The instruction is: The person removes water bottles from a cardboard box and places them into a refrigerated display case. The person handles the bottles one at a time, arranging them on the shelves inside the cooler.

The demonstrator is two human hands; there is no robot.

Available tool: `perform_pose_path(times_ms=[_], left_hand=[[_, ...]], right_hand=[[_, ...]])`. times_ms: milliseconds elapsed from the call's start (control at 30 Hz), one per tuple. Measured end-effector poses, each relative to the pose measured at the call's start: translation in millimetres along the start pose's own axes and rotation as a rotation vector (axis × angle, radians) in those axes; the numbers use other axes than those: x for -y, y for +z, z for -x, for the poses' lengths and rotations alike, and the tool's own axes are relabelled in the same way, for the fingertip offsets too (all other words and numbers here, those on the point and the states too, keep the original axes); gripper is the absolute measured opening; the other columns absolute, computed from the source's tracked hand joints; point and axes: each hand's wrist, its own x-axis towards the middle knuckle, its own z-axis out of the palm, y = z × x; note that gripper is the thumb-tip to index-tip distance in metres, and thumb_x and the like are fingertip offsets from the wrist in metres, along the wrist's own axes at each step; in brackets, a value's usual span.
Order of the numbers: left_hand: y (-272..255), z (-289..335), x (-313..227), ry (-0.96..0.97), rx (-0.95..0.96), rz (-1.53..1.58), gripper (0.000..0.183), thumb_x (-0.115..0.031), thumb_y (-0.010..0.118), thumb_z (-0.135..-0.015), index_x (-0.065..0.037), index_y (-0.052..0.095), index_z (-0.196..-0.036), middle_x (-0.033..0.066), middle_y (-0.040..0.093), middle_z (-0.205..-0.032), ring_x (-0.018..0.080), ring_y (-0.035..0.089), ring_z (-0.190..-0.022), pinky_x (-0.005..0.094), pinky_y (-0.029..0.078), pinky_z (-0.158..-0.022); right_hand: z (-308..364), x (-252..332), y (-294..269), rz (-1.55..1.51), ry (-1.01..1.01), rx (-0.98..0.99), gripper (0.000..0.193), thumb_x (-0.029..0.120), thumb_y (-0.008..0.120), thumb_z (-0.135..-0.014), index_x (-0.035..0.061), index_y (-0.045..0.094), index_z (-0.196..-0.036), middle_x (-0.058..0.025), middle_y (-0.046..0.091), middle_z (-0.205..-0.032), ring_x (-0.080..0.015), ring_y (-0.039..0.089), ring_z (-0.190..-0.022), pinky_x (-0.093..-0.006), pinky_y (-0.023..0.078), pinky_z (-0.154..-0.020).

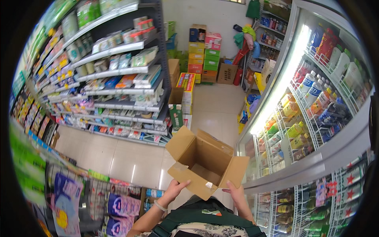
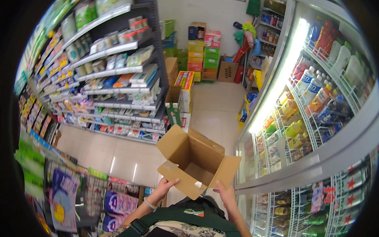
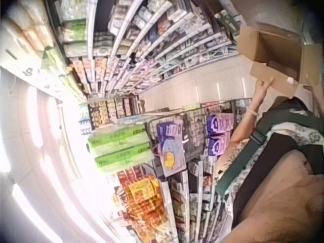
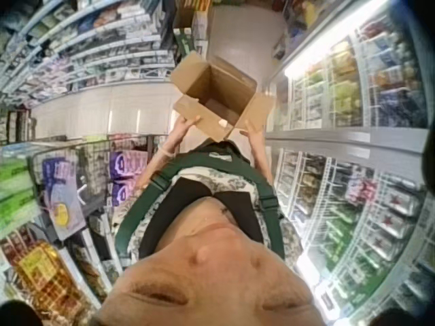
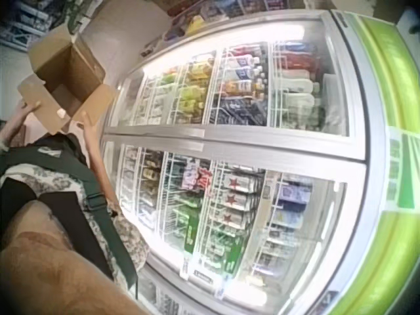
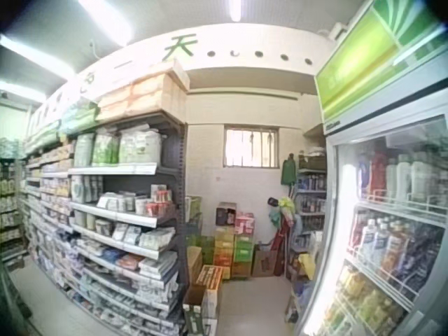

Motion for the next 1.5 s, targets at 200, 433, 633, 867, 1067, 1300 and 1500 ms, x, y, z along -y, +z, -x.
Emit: perform_pose_path(times_ms=[200,433,633,867,1067,1300,1500], left_hand=[[24.5,-201.6,-69.9,0.091,0.237,-0.308,0.038,-0.027,0.064,-0.099,0.004,0.065,-0.121,0.0105,0.070,-0.116,0.0185,0.064,-0.106,0.0335,0.050,-0.093],[45.9,-416.0,-83.1,0.052,0.153,-0.315,0.036,-0.026,0.065,-0.098,0.004,0.068,-0.117,0.0119,0.072,-0.112,0.0185,0.066,-0.102,0.0327,0.050,-0.091],[54.8,-569.3,-159.8,0.013,-0.034,-0.036,0.032,-0.019,0.066,-0.096,0.005,0.066,-0.118,0.0089,0.071,-0.113,0.0165,0.065,-0.104,0.0302,0.048,-0.094],[30.0,-766.9,-182.1,-0.039,-0.156,0.073,0.033,-0.017,0.067,-0.096,0.004,0.063,-0.121,0.0094,0.070,-0.115,0.0184,0.065,-0.106,0.0320,0.048,-0.095],[22.4,-964.5,-238.2,-0.125,-0.052,-0.021,0.034,-0.016,0.067,-0.095,0.004,0.062,-0.122,0.0100,0.069,-0.117,0.0192,0.065,-0.106,0.0328,0.049,-0.095],[81.8,-1199.1,-328.8,-0.120,0.336,-0.310,0.035,-0.025,0.067,-0.095,0.006,0.067,-0.112,0.0080,0.071,-0.105,0.0152,0.064,-0.095,0.0303,0.050,-0.084],[174.7,-1362.8,-342.3,-0.257,0.433,-0.761,0.039,-0.031,0.064,-0.097,0.006,0.069,-0.105,0.0088,0.072,-0.096,0.0148,0.064,-0.090,0.0302,0.051,-0.079]], right_hand=[[-155.3,45.6,-14.9,-0.069,0.004,-0.128,0.043,0.020,0.060,-0.100,-0.0001,0.049,-0.137,-0.0131,0.060,-0.128,-0.0264,0.064,-0.109,-0.0410,0.061,-0.081],[-367.3,104.4,-27.3,-0.092,0.125,-0.130,0.041,0.018,0.055,-0.101,-0.0033,0.049,-0.136,-0.0165,0.063,-0.125,-0.0291,0.069,-0.102,-0.0406,0.063,-0.077],[-556.0,204.4,-29.6,-0.114,0.108,-0.019,0.043,0.019,0.059,-0.101,-0.0026,0.049,-0.136,-0.0156,0.061,-0.125,-0.0286,0.069,-0.099,-0.0402,0.062,-0.075],[-761.2,256.2,2.4,0.060,0.078,0.010,0.047,0.027,0.061,-0.100,-0.0042,0.054,-0.133,-0.0137,0.062,-0.122,-0.0242,0.064,-0.107,-0.0368,0.061,-0.078],[-912.5,317.9,10.6,0.021,0.130,-0.137,0.046,0.025,0.061,-0.100,-0.0034,0.051,-0.135,-0.0136,0.060,-0.127,-0.0256,0.063,-0.110,-0.0390,0.062,-0.081],[-1031.2,392.8,-20.8,-0.281,0.107,-0.384,0.052,0.022,0.061,-0.100,0.0007,0.042,-0.143,-0.0136,0.050,-0.139,-0.0263,0.056,-0.121,-0.0397,0.062,-0.081],[-1133.8,400.8,-78.6,-0.426,0.062,-0.562,0.052,0.024,0.062,-0.100,0.0038,0.042,-0.143,-0.0120,0.051,-0.138,-0.0268,0.057,-0.120,-0.0420,0.062,-0.082]])
